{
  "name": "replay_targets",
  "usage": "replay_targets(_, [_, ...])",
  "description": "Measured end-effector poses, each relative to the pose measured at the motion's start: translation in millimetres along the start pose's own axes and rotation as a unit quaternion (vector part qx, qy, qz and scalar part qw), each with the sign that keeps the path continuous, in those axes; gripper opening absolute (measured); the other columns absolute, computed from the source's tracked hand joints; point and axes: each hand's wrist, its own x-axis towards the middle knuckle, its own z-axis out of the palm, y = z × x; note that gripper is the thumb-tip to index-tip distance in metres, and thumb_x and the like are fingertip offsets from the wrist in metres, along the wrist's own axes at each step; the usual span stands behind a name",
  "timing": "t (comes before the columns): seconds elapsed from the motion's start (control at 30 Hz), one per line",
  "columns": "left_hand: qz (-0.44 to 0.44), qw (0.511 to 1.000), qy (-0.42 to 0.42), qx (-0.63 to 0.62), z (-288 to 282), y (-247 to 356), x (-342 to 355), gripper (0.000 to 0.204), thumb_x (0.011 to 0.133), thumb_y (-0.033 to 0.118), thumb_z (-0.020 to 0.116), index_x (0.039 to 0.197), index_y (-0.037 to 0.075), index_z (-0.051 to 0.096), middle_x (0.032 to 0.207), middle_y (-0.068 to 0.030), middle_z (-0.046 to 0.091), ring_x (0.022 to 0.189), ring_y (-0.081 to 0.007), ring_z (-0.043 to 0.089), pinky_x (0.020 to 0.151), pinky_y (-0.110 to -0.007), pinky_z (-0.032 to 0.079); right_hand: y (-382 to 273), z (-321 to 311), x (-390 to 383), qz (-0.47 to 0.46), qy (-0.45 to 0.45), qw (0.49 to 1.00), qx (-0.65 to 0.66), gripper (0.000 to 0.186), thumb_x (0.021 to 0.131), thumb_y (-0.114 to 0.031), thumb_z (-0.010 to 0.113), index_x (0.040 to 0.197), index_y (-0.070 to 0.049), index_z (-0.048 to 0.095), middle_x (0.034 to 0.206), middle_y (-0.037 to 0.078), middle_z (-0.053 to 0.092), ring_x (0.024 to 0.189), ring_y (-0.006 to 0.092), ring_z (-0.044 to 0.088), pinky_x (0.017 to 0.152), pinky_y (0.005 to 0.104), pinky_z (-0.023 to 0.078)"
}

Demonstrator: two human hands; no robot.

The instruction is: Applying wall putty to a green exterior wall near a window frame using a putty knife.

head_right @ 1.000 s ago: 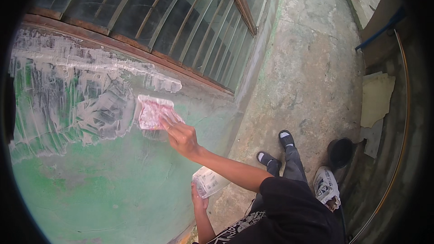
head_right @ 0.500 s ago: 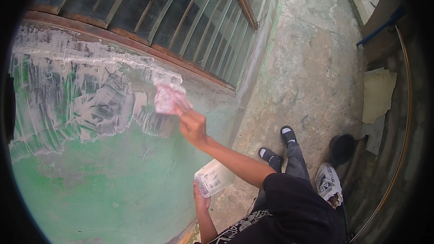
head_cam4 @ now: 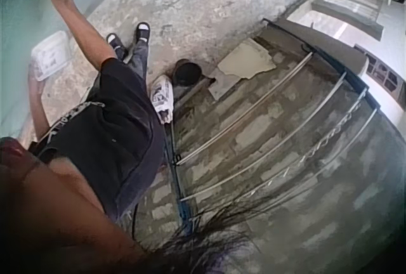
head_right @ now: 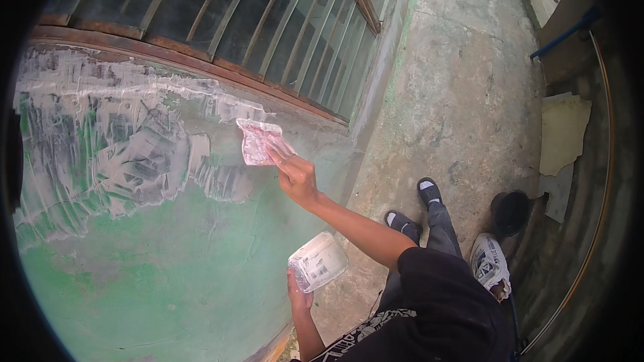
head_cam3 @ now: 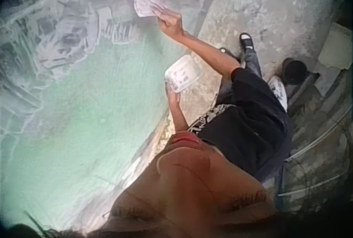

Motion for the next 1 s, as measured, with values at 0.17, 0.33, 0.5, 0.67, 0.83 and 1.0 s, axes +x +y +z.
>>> replay_targets(0.17, [-0.01,1.0,0.003,0.007,3,-5,1,0.056,0.104,0.045,0.037,0.136,0.001,0.047,0.133,-0.0136,0.056,0.122,-0.0271,0.056,0.107,-0.042,0.041,35,-5,11,-0.006,-0.001,0.999,-0.047,0.058,0.068,0.018,0.057,0.121,-0.001,0.066,0.085,0.017,0.069,0.068,0.0295,0.067,0.066,0.0323,0.053])
replay_targets(0.33, [-0.008,1.0,-0.007,0.025,-5,-13,0,0.056,0.104,0.047,0.035,0.138,0.003,0.046,0.135,-0.0121,0.055,0.124,-0.028,0.054,0.108,-0.043,0.04,30,20,3,-0.002,-0.028,0.999,-0.036,0.06,0.066,0.018,0.058,0.123,-0.002,0.066,0.069,0.013,0.061,0.058,0.0279,0.058,0.059,0.0346,0.049])
replay_targets(0.5, [-0.016,1.0,0.01,0.018,-5,-16,-2,0.055,0.104,0.044,0.037,0.136,0.001,0.048,0.133,-0.0126,0.057,0.122,-0.0267,0.055,0.108,-0.042,0.04,31,27,-6,-0.01,-0.002,1.0,-0.021,0.062,0.066,0.017,0.058,0.124,-0.002,0.066,0.06,0.01,0.053,0.054,0.0258,0.051,0.055,0.0353,0.045])
replay_targets(0.67, [-0.023,1.0,0.009,0.018,-3,-20,3,0.055,0.104,0.045,0.038,0.136,0.001,0.048,0.133,-0.012,0.057,0.122,-0.0264,0.055,0.108,-0.041,0.04,31,14,-5,-0.02,-0.026,0.999,-0.029,0.061,0.065,0.016,0.059,0.123,-0.002,0.066,0.062,0.01,0.054,0.055,0.0251,0.052,0.056,0.0353,0.046])
replay_targets(0.83, [-0.031,0.999,0.015,0.03,2,-22,8,0.056,0.104,0.046,0.038,0.135,0.001,0.049,0.132,-0.012,0.058,0.121,-0.0263,0.056,0.107,-0.041,0.041,26,-4,-17,-0.022,-0.08,0.996,-0.033,0.062,0.064,0.017,0.059,0.123,-0.001,0.066,0.064,0.01,0.056,0.055,0.0249,0.054,0.056,0.0359,0.047])
replay_targets(1.0, [-0.034,0.999,0.009,0.024,12,-15,10,0.055,0.104,0.045,0.038,0.134,0.001,0.05,0.131,-0.0124,0.058,0.121,-0.0263,0.056,0.107,-0.041,0.041,36,-6,-8,-0.028,0.0,0.999,-0.029,0.063,0.064,0.017,0.058,0.123,-0.002,0.066,0.064,0.012,0.056,0.056,0.0257,0.054,0.056,0.0366,0.047])
